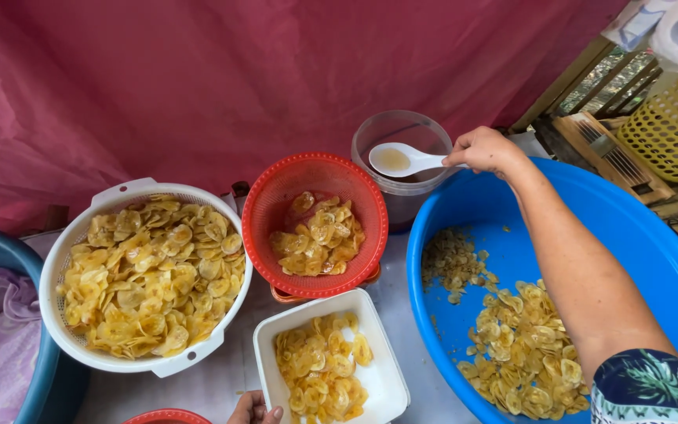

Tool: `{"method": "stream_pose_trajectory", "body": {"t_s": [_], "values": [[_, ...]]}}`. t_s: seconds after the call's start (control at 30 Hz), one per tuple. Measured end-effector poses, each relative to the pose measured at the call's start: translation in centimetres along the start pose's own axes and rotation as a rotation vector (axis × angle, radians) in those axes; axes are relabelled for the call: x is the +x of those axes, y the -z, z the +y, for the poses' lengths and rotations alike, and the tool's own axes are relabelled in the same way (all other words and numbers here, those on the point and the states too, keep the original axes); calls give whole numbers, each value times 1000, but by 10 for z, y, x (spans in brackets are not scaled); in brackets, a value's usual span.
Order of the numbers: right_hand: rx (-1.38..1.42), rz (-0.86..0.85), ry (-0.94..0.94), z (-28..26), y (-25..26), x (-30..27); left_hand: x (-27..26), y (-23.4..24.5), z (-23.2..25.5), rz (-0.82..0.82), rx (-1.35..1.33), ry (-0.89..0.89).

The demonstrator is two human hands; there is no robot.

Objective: The person pours banana chips from a container into a white colander and then transfers more chips from a blue basin into a white container. They pour liquid from a box into the white container, mix the chips by hand, and then scoop the chips into the white container using a spoon.

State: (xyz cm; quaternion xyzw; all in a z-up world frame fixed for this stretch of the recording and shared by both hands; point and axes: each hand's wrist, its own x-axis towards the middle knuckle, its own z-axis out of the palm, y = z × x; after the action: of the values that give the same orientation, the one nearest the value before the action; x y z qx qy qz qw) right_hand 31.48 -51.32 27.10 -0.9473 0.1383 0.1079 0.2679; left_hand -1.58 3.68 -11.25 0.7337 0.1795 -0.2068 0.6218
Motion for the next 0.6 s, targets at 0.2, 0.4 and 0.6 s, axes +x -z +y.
{"method": "stream_pose_trajectory", "body": {"t_s": [0.2,0.4,0.6], "values": [[47,-86,92,-10,2,-40,-30,-8,48,8,-93,-27],[-298,-247,296,-46,-51,-108,-59,-6,105,-35,-45,34],[-656,24,836,-89,-130,-197,-73,-7,123,-44,-114,38]]}}
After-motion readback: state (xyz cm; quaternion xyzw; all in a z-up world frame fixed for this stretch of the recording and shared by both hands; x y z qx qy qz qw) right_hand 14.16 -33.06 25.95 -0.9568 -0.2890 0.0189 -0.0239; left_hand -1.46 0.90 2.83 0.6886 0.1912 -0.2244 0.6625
